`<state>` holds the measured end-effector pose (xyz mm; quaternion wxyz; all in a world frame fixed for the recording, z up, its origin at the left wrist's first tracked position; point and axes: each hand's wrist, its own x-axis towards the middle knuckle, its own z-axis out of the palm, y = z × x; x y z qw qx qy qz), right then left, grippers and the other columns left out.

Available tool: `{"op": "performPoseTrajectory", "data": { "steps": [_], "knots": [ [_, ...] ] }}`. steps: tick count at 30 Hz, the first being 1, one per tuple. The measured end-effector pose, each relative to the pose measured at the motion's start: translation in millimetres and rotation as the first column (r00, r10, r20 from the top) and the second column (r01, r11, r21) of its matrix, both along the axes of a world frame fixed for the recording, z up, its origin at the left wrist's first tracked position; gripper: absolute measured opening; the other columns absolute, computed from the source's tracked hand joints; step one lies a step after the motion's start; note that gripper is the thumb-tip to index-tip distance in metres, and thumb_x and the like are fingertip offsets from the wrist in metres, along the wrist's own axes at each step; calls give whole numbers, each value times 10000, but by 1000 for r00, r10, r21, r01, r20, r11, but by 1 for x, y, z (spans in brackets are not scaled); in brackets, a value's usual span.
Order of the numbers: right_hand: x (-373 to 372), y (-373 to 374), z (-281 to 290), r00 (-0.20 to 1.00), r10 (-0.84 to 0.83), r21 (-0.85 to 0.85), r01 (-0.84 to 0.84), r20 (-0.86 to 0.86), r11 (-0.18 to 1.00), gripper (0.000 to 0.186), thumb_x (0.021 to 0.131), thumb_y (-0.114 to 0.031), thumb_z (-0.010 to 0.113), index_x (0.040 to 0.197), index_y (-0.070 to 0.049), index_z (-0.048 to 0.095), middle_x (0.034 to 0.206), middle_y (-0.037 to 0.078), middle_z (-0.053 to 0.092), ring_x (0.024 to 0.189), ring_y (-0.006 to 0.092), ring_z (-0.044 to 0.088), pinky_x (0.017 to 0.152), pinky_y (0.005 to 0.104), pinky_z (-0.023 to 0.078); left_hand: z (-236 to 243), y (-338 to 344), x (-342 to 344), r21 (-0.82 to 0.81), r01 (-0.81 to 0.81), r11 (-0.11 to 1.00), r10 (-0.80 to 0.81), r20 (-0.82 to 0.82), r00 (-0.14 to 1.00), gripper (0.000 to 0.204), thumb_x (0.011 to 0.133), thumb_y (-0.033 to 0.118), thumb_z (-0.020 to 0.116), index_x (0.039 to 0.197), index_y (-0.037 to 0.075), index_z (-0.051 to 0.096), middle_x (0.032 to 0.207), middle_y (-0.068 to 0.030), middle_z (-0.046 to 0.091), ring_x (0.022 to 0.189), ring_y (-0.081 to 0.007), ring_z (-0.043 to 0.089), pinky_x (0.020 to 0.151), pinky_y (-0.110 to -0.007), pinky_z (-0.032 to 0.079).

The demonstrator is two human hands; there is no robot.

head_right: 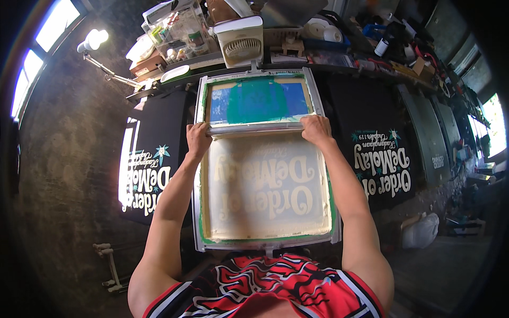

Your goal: The person uses a squeegee to pull white ink across a screen printing frame, applying the design onto a black t-shirt laid on a table. The person repeats the squeegee stroke multiple times to ensure even ink coverage.

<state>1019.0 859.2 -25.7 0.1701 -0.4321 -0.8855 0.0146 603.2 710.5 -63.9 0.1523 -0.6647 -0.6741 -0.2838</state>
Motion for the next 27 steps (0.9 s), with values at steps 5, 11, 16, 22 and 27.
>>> {"op": "performPoseTrajectory", "data": {
  "steps": [5, 11, 16, 22, 27],
  "knots": [
    [-15, 5, -5, 999, -13, -19, 14, 49, 1000, 86, 691, -46, 629, 733, -77, 697, 798, 156, 725, 784, 379, 717, 711, 490, 564, 0, 11, -10, -28, -26, 999, 26, 11, 1000, 197, 680, 16, 673, 867, 75, 695, 848, -82, 678, 857, -297, 656, 804, -420, 439],
    [-12, 17, -21, 994, 97, -56, -94, 50, 994, 137, 706, -54, 614, 797, -91, 709, 866, 132, 726, 841, 363, 715, 739, 491, 557, -23, -21, 7, 27, -120, 992, 119, 37, 992, 165, 643, -30, 665, 763, 68, 609, 774, -100, 620, 807, -309, 627, 761, -440, 423],
    [4, 26, -10, 995, 19, -83, -11, 96, 997, 211, 745, -77, 604, 888, -128, 751, 921, 102, 741, 871, 356, 717, 750, 485, 560, -23, -6, 27, 61, -59, 996, 55, 53, 997, 150, 661, -28, 655, 765, 60, 592, 804, -107, 640, 811, -337, 638, 769, -454, 432],
    [-10, -11, -6, 977, -99, -120, 123, 188, 985, 225, 708, -94, 607, 855, -145, 768, 843, 172, 741, 845, 371, 733, 753, 473, 574, -9, 6, 1, -107, -46, 993, 50, 34, 998, 146, 695, -9, 663, 821, 50, 621, 854, -129, 669, 844, -351, 655, 786, -437, 441],
    [8, -50, 4, 969, -50, -180, 96, 244, 979, 222, 685, -93, 607, 837, -130, 764, 831, 155, 742, 814, 373, 730, 733, 480, 575, -16, -42, 12, -101, -19, 995, 24, 48, 999, 185, 626, -16, 683, 761, 45, 574, 813, -142, 641, 771, -362, 610, 737, -445, 432]
  ]
}}
